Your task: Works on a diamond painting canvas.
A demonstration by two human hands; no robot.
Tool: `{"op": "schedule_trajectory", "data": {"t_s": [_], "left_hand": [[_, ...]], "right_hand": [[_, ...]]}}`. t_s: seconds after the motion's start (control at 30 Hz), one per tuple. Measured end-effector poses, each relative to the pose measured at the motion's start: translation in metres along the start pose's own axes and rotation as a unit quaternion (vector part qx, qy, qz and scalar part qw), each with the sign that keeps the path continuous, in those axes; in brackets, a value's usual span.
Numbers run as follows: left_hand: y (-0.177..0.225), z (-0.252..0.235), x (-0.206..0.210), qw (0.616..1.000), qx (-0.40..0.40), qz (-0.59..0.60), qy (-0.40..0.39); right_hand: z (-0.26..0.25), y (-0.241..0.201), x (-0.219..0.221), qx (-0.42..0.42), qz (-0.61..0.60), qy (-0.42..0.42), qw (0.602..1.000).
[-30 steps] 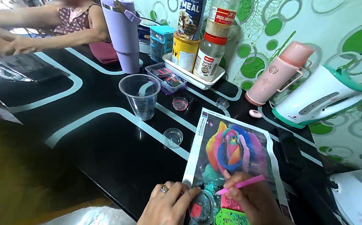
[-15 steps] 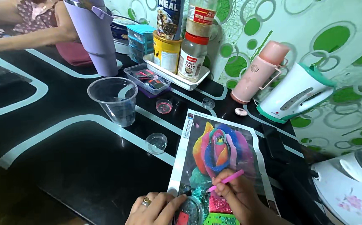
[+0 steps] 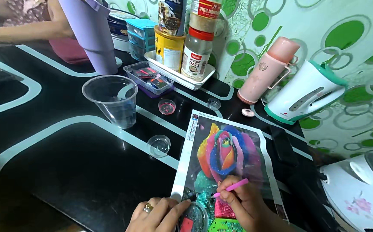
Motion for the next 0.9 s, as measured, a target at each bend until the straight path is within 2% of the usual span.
{"op": "schedule_trajectory", "data": {"t_s": [0.47, 0.53, 0.6, 0.7, 0.8, 0.9], "left_hand": [[0.001, -0.001, -0.001, 1.0, -0.002, 0.005, 0.0], [0.001, -0.001, -0.001, 1.0, -0.002, 0.007, -0.002], [0.0, -0.001, -0.001, 1.0, -0.002, 0.008, -0.004], [0.0, -0.001, -0.001, 1.0, -0.003, 0.007, -0.005], [0.0, -0.001, -0.001, 1.0, -0.001, 0.007, -0.003], [-0.001, 0.0, 0.0, 1.0, -0.002, 0.004, 0.005]], "right_hand": [[0.0, -0.013, 0.002, -0.057, 0.103, -0.011, 0.993], [0.0, -0.007, 0.001, -0.025, 0.059, -0.004, 0.998], [-0.001, 0.003, -0.003, 0.033, -0.038, 0.024, 0.998], [-0.004, 0.008, -0.009, 0.092, -0.176, 0.045, 0.979], [-0.006, 0.002, -0.006, 0.083, -0.204, 0.035, 0.975], [-0.007, -0.01, 0.0, 0.04, -0.164, 0.005, 0.986]]}}
Point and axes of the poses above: each hand's wrist, its own z-axis away from the middle knuckle, its own x-axis out of the palm, y = z × x, the point moved 5 cm from there along -z, towards the middle knuckle, and after that the axes turned 1 degree about x, right-handed, at the moved point
